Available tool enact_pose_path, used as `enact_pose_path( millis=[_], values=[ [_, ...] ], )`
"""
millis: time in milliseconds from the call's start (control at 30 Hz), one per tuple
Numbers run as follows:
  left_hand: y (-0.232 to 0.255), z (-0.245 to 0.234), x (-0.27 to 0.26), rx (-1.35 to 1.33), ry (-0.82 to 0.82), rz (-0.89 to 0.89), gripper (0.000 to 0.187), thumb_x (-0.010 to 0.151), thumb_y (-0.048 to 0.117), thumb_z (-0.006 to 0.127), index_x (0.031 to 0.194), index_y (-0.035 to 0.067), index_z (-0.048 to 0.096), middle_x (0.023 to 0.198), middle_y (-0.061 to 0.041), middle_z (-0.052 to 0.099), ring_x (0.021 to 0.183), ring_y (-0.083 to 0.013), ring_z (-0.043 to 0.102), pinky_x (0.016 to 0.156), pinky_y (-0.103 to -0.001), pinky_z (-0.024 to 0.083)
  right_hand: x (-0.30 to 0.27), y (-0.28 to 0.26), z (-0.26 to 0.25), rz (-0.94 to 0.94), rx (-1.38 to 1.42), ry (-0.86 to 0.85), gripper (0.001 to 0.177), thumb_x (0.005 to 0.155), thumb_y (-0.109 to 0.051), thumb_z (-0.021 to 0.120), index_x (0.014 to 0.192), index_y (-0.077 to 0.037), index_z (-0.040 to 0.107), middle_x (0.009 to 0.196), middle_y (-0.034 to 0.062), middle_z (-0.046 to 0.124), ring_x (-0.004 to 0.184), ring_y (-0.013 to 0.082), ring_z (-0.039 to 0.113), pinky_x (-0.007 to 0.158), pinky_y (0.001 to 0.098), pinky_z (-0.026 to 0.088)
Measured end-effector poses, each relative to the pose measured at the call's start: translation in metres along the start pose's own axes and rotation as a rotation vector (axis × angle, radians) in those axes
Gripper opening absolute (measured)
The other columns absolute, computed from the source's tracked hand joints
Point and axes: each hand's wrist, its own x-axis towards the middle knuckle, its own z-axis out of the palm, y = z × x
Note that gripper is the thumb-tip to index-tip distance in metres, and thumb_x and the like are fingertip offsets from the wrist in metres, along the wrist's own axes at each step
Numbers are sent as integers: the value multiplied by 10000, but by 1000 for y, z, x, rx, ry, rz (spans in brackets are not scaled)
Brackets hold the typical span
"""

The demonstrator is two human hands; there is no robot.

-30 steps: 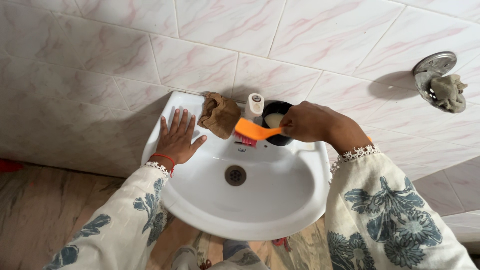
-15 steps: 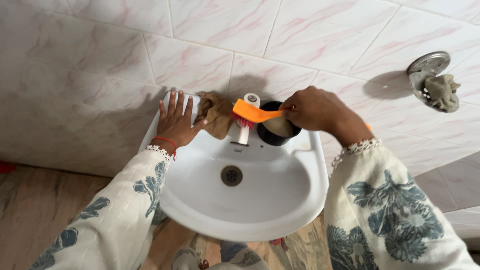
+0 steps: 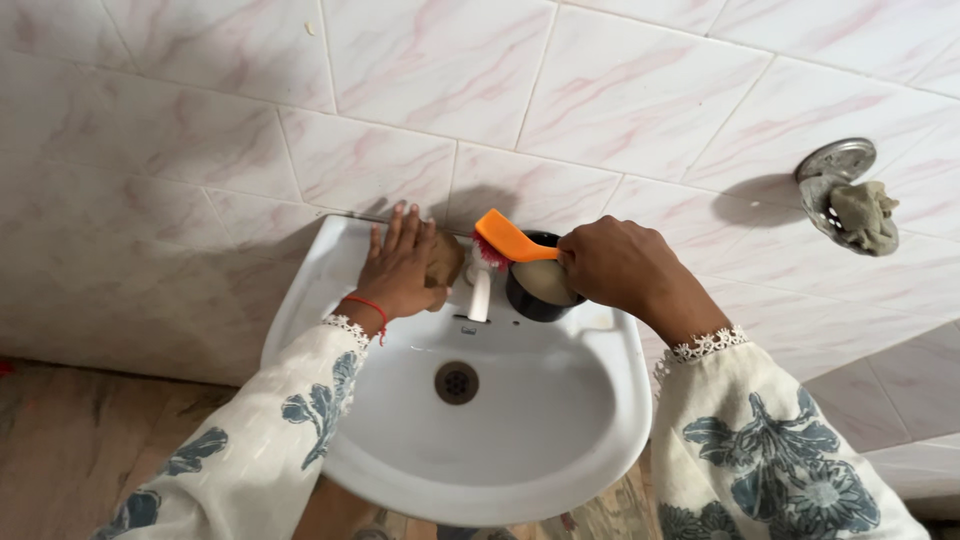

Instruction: The person scrubs the inside of a white bathroom sink and the surrounding tiled wall using an orange scrub brush and a brown cloth. They move a black cup and the cloth around the sink to access different areas while scrubbing.

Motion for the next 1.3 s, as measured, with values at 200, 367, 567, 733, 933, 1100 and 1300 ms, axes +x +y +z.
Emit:
enact_pose_path(
  millis=[200, 367, 567, 733, 933, 1100, 1300],
  values=[
    [10, 18, 14, -48, 118, 1, 1027, 899, 710, 482, 1601, 30, 165, 1703, -191, 6, 1570, -323, -120, 1233, -574, -49, 24, 2, 4, -52, -13, 61, 225, 906, -210, 560, 904, -128, 770, 866, 134, 747, 818, 357, 712, 742, 487, 571],
    [-12, 24, 18, 17, 210, -54, 949, 969, 700, 337, 1598, 12, 162, 1687, -203, 21, 1562, -329, -105, 1220, -583, -64, 2, 14, 9, 22, 17, -80, 275, 953, -239, 529, 888, -158, 783, 875, 121, 756, 818, 353, 731, 777, 482, 566],
    [5, 24, 21, 14, 187, -47, 943, 967, 694, 351, 1603, 24, 165, 1705, -193, 34, 1573, -321, -98, 1232, -581, -40, 23, 7, 9, -14, -15, 31, 231, 924, -220, 572, 891, -103, 769, 888, 146, 749, 839, 358, 722, 755, 491, 574],
    [23, 21, 16, -27, 228, 58, 925, 984, 680, 335, 1601, 13, 162, 1689, -215, 26, 1561, -347, -111, 1215, -592, -41, 16, 11, 10, -16, 32, -7, 220, 916, -221, 563, 902, -138, 766, 878, 132, 748, 836, 362, 712, 764, 496, 564],
    [45, 17, 19, 12, 121, 98, 964, 944, 720, 345, 1598, 40, 148, 1691, -191, -1, 1557, -328, -126, 1223, -579, -56, -2, 7, 11, -15, -32, -21, 190, 882, -201, 597, 892, -116, 767, 879, 152, 745, 827, 369, 715, 745, 494, 573],
    [62, 22, 25, 8, 185, 103, 1036, 967, 738, 381, 1594, -51, 138, 1686, -228, 20, 1562, -334, -109, 1219, -591, -45, 25, 4, 12, -30, -14, 10, 196, 901, -198, 596, 904, -90, 760, 886, 158, 746, 829, 374, 716, 732, 487, 571],
    [47, 5, 21, 51, 212, 107, 1042, 901, 635, 570, 1598, -6, 136, 1686, -221, 33, 1561, -347, -87, 1220, -598, -35, -3, 47, 20, -42, 179, -100, 270, 940, -298, 588, 1023, -142, 793, 914, 134, 774, 837, 341, 717, 779, 460, 554]
  ],
)
